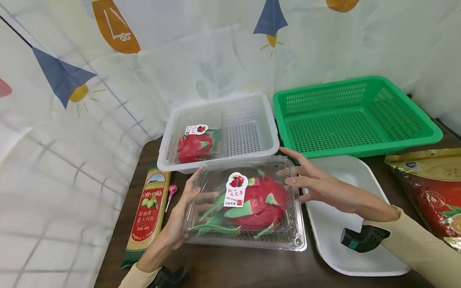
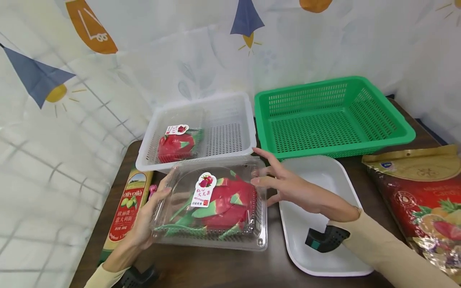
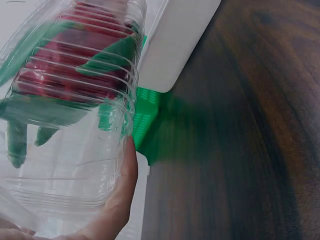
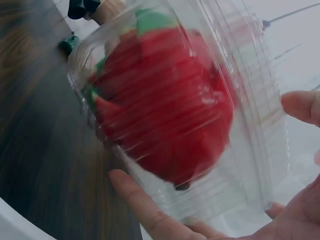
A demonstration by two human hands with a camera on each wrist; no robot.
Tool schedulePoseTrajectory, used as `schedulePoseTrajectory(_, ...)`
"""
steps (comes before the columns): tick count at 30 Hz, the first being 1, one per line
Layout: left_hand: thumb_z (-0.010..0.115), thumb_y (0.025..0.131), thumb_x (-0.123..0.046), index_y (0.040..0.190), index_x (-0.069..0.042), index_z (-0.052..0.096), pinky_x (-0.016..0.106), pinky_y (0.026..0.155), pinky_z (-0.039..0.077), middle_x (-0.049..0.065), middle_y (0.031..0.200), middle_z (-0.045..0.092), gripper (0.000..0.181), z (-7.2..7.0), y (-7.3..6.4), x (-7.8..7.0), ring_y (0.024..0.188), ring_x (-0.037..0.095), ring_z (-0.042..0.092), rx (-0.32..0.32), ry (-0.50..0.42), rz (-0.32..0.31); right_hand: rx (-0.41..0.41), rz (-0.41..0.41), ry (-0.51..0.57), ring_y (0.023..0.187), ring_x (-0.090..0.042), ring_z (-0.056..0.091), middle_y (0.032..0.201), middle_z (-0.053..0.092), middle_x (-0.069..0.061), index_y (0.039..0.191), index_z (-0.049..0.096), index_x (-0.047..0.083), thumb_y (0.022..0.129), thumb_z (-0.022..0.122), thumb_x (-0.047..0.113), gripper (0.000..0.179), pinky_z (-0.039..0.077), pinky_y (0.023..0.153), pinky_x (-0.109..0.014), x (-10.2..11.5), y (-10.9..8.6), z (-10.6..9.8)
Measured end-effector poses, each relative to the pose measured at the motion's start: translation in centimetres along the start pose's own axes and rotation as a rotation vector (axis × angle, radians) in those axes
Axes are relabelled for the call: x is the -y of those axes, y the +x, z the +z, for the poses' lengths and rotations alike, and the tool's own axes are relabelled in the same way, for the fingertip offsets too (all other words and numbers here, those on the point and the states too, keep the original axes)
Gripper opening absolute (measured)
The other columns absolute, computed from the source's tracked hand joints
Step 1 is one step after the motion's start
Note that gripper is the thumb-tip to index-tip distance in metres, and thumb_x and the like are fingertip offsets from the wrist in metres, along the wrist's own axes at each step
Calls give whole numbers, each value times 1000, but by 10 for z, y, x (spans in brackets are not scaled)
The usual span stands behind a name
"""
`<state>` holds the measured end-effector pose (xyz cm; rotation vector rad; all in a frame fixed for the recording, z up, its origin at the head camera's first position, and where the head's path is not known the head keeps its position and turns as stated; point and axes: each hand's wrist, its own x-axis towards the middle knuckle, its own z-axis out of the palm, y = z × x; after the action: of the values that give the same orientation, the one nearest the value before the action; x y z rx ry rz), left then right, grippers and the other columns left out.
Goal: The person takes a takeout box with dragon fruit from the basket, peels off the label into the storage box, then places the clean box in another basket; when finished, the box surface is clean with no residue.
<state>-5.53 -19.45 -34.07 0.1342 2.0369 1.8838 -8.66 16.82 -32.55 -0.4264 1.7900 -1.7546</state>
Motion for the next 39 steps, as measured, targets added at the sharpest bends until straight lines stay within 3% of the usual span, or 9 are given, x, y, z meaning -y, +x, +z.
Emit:
schedulePoseTrajectory(12, 31, 107, -44, 166, -37, 10, 58, 94, 49, 28, 141, 50, 62, 3, 4, 11, 121, 43, 59, -41, 39, -65, -44, 126, -154, 132, -37, 56, 166, 16, -23, 167, -4, 37, 101, 68, 39, 97, 55, 96, -49, 1, -7, 14)
schedulePoseTrajectory(16, 32, 107, -45, 165, -37, 11, 58, 93, 51, 28, 140, 50, 62, 3, 9, 17, 119, 43, 60, -56, 59, -74, -26, 157, -170, 115, -34, 67, 166, 8, -30, 168, -9, 30, 101, 67, 38, 101, 53, 98, -56, 0, -5, 11)
schedulePoseTrajectory(19, 33, 107, -45, 165, -38, 13, 52, 86, 54, 27, 139, 52, 62, 3, 12, 19, 115, 41, 62, -82, 83, -87, -8, 180, -166, 97, -32, 74, 166, 6, -33, 168, -12, 25, 101, 66, 34, 103, 43, 105, -67, -1, -3, 9)
schedulePoseTrajectory(23, 34, 108, -43, 166, -36, 13, 37, 70, 50, 26, 138, 53, 62, 3, 15, 22, 114, 39, 62, -104, 110, -95, -7, 193, -164, 90, -31, 76, 164, 10, -34, 167, -14, 21, 102, 66, 31, 103, 30, 109, -77, -2, 0, 9)
schedulePoseTrajectory(28, 35, 108, -43, 167, -33, 12, 29, 51, 31, 26, 139, 54, 64, 1, 17, 23, 117, 40, 60, -113, 132, -97, -16, 187, -148, 91, -31, 75, 161, 16, -36, 167, -13, 17, 102, 69, 27, 105, 41, 106, -70, -2, 5, 10)
schedulePoseTrajectory(31, 35, 108, -42, 167, -33, 12, 27, 49, 29, 26, 139, 55, 64, 0, 18, 24, 116, 40, 60, -118, 135, -105, -10, 180, -140, 94, -32, 75, 160, 16, -38, 167, -13, 15, 103, 69, 25, 105, 48, 103, -64, -2, 8, 10)
schedulePoseTrajectory(33, 35, 107, -42, 167, -33, 12, 28, 54, 37, 26, 138, 55, 64, 0, 19, 25, 116, 41, 60, -122, 141, -111, -9, 182, -145, 93, -32, 75, 159, 17, -38, 167, -12, 14, 103, 68, 25, 103, 45, 105, -66, -2, 9, 10)
schedulePoseTrajectory(36, 35, 107, -41, 167, -30, 13, 41, 76, 53, 27, 137, 54, 65, -1, 21, 26, 116, 41, 62, -121, 147, -118, -7, 194, -153, 90, -33, 76, 159, 19, -38, 167, -12, 14, 105, 66, 26, 101, 33, 111, -74, -2, 11, 9)
schedulePoseTrajectory(39, 35, 107, -41, 167, -30, 13, 52, 92, 53, 27, 136, 54, 65, -2, 23, 26, 114, 40, 64, -119, 155, -136, -10, 208, -151, 88, -34, 77, 158, 20, -38, 167, -12, 13, 105, 66, 26, 101, 27, 112, -77, -2, 13, 10)
